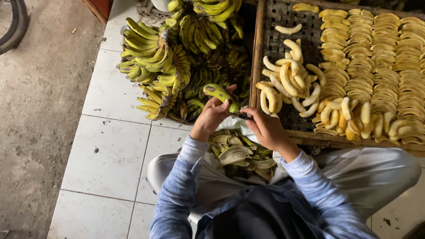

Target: The person sits on the floor and uses a small knife to peel green bananas one at a time, cutting the peel and removing it by hand. Peeled bananas are placed onto a slatted wooden tray alongside already peeled bananas, and peels are set aside.

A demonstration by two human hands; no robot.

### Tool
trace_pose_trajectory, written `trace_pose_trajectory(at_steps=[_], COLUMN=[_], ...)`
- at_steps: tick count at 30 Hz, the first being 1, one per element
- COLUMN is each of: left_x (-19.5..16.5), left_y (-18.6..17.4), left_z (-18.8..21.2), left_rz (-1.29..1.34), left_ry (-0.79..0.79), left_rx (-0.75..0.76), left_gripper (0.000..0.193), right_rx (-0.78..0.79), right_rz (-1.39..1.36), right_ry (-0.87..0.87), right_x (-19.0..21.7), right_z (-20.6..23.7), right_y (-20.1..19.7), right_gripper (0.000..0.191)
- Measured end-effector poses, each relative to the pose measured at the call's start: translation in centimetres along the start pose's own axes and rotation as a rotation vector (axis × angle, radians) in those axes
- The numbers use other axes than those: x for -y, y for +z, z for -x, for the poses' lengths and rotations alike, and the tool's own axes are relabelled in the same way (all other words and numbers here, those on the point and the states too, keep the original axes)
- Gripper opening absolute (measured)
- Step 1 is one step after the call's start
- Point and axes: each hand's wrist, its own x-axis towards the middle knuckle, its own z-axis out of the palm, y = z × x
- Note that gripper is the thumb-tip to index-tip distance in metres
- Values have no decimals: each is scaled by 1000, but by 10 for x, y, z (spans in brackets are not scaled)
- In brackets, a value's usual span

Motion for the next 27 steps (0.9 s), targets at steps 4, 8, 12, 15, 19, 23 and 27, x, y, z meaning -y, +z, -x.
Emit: trace_pose_trajectory(at_steps=[4, 8, 12, 15, 19, 23, 27], left_x=[-15, -9, 11, 25, 36, 55, 72], left_y=[-1, -4, -19, -32, -38, -34, -48], left_z=[3, 7, 7, 5, 0, 4, 6], left_rz=[-438, -773, -1440, -1292, -936, -1294, -2065], left_ry=[-38, -230, -503, -295, -35, 14, -91], left_rx=[231, 472, 360, 264, 192, -97, -181], left_gripper=[80, 63, 62, 65, 72, 82, 72], right_rx=[59, -87, 3, 98, 285, 344, 364], right_rz=[165, 272, 321, 246, 128, -23, 133], right_ry=[-26, -312, -211, -93, 66, 177, 151], right_x=[13, 41, 72, 78, 40, -18, -42], right_z=[-11, -16, 1, 27, 57, 74, 113], right_y=[-59, -119, -163, -171, -125, -27, 46], right_gripper=[33, 32, 36, 40, 41, 46, 58])
